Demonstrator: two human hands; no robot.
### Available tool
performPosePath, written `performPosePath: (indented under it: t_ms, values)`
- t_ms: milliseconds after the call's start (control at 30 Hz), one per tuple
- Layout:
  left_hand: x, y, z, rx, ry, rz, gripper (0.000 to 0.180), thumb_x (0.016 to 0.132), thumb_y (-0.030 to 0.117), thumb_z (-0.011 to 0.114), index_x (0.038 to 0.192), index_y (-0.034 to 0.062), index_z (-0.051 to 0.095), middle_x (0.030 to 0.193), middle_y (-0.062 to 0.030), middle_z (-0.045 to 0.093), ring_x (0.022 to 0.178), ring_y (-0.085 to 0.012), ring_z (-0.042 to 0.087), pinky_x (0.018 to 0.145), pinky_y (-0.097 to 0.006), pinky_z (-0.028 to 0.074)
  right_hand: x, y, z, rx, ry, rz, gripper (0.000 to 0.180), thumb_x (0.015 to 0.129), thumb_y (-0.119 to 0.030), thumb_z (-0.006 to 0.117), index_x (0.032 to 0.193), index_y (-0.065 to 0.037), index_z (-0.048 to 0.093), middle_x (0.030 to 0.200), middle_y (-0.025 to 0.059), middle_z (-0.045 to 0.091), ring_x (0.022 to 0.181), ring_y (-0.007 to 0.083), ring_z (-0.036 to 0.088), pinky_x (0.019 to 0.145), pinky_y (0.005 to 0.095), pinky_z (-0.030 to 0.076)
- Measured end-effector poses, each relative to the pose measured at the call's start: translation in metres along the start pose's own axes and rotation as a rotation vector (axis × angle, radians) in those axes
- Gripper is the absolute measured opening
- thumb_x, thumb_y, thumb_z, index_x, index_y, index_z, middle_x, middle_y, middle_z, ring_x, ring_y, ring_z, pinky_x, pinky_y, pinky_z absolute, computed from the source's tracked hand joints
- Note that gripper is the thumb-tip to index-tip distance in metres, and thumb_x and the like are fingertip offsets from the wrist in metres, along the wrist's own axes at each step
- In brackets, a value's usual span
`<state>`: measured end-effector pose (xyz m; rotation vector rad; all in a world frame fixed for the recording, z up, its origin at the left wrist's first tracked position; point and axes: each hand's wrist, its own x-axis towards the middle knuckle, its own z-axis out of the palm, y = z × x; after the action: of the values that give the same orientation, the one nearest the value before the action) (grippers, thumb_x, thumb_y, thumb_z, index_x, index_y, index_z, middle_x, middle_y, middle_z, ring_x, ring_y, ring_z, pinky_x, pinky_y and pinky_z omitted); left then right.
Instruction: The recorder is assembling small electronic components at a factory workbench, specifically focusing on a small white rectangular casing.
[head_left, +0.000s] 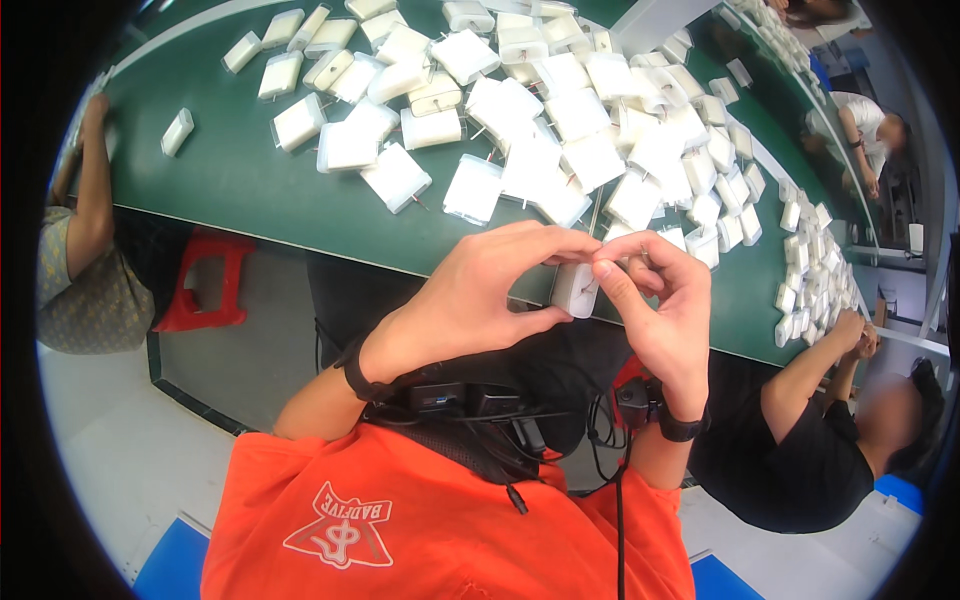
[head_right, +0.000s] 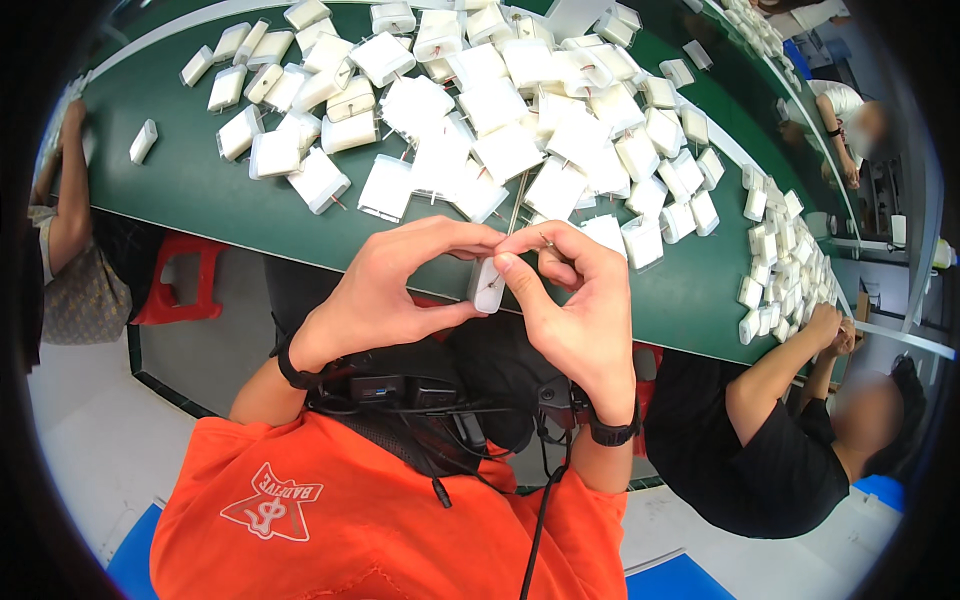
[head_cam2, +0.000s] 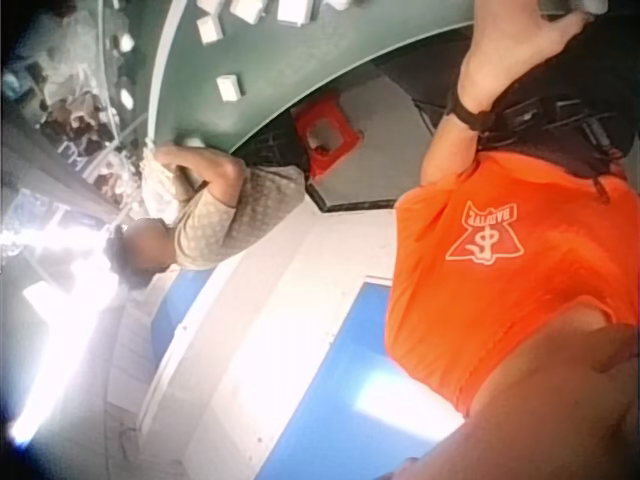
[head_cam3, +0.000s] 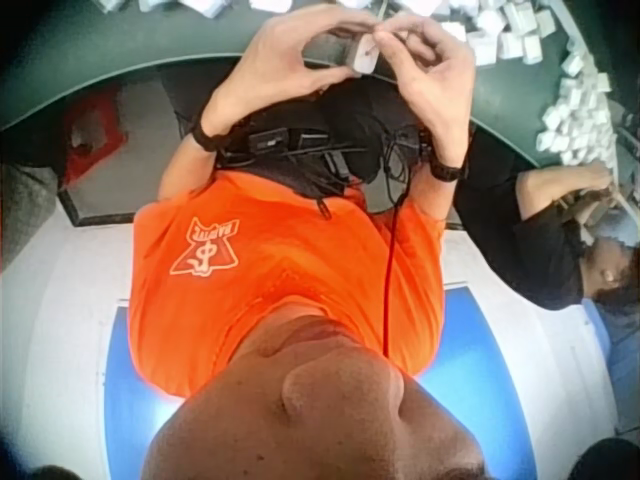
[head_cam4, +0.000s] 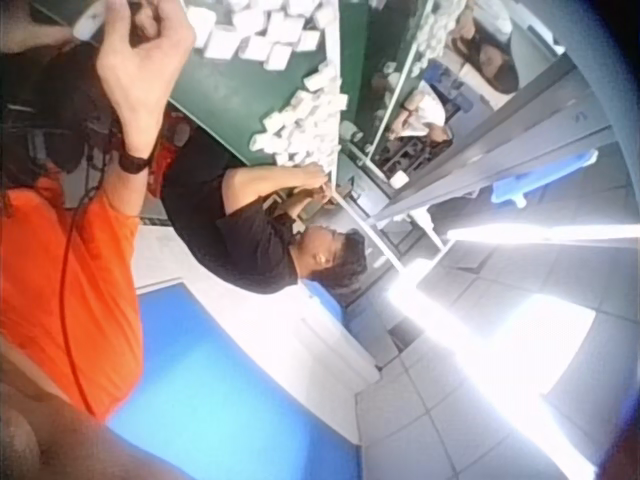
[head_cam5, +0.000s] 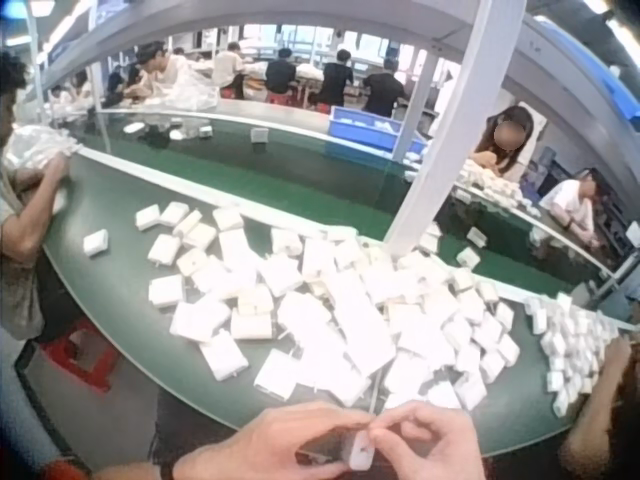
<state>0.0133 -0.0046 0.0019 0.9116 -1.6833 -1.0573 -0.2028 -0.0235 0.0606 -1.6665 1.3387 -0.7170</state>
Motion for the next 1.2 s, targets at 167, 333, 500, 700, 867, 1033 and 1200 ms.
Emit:
performPosePath:
  t_ms: [167, 333, 500, 700, 867, 1033, 1200]
  values:
    - [-0.002, -0.001, -0.001, -0.001, -0.004, -0.006, 0.055, 0.076, -0.005, 0.087, 0.129, 0.0051, 0.076, 0.122, -0.0105, 0.078, 0.108, -0.0273, 0.075, 0.094, -0.037, 0.06, -0.003, 0.007, -0.004, 0.179, 0.083, -0.031, 0.006, 0.102, -0.004, 0.074, 0.107, -0.001, 0.076, 0.077, -0.0089, 0.047, 0.071, 0.0019, 0.034, 0.065, 0.0226, 0.03]
    - [0.0, -0.002, -0.001, 0.093, -0.037, 0.106, 0.055, 0.075, -0.005, 0.086, 0.129, 0.0064, 0.077, 0.12, -0.0079, 0.079, 0.107, -0.0281, 0.075, 0.094, -0.037, 0.06, -0.007, 0.0, -0.014, 0.237, 0.082, -0.051, 0.019, 0.113, -0.012, 0.06, 0.112, 0.0, 0.075, 0.103, -0.0006, 0.068, 0.081, 0.0042, 0.047, 0.075, 0.0209, 0.038]
    - [0.0, 0.0, -0.002, 0.104, -0.035, 0.066, 0.055, 0.075, -0.004, 0.086, 0.129, 0.0062, 0.077, 0.118, -0.009, 0.079, 0.106, -0.0279, 0.075, 0.094, -0.037, 0.06, -0.006, 0.004, -0.016, 0.028, 0.153, -0.328, 0.022, 0.112, -0.012, 0.065, 0.11, 0.005, 0.078, 0.101, 0.0053, 0.07, 0.085, 0.0134, 0.055, 0.084, 0.0264, 0.045]
    - [0.0, -0.001, -0.001, 0.116, -0.024, 0.077, 0.055, 0.075, -0.002, 0.086, 0.129, 0.0053, 0.077, 0.118, -0.0096, 0.079, 0.106, -0.0273, 0.075, 0.093, -0.036, 0.06, -0.012, 0.011, -0.015, 0.195, 0.117, -0.319, 0.014, 0.107, -0.005, 0.069, 0.107, 0.006, 0.079, 0.095, 0.0118, 0.076, 0.082, 0.0152, 0.069, 0.074, 0.0274, 0.053]
    - [0.001, 0.0, 0.0, 0.117, -0.017, 0.087, 0.054, 0.075, -0.002, 0.086, 0.128, 0.0053, 0.077, 0.118, -0.0092, 0.079, 0.106, -0.027, 0.075, 0.093, -0.036, 0.06, -0.009, 0.018, -0.011, 0.099, 0.143, -0.382, 0.015, 0.109, -0.004, 0.066, 0.104, 0.007, 0.076, 0.093, 0.0142, 0.075, 0.078, 0.0166, 0.071, 0.071, 0.0284, 0.056]
    - [0.001, -0.001, 0.0, 0.124, -0.023, 0.08, 0.054, 0.075, -0.002, 0.086, 0.128, 0.0053, 0.077, 0.118, -0.0084, 0.079, 0.106, -0.027, 0.075, 0.093, -0.036, 0.06, -0.009, 0.02, -0.01, 0.094, 0.129, -0.426, 0.017, 0.111, -0.004, 0.061, 0.105, 0.007, 0.073, 0.093, 0.0142, 0.074, 0.08, 0.0179, 0.07, 0.073, 0.0294, 0.056]
    - [0.001, -0.001, 0.0, 0.112, -0.02, 0.085, 0.054, 0.075, -0.002, 0.086, 0.128, 0.0055, 0.077, 0.119, -0.0085, 0.079, 0.107, -0.0271, 0.075, 0.093, -0.036, 0.06, -0.008, 0.021, -0.01, 0.075, 0.115, -0.444, 0.018, 0.112, -0.004, 0.059, 0.105, 0.007, 0.073, 0.093, 0.0136, 0.073, 0.081, 0.0181, 0.07, 0.074, 0.0299, 0.056]
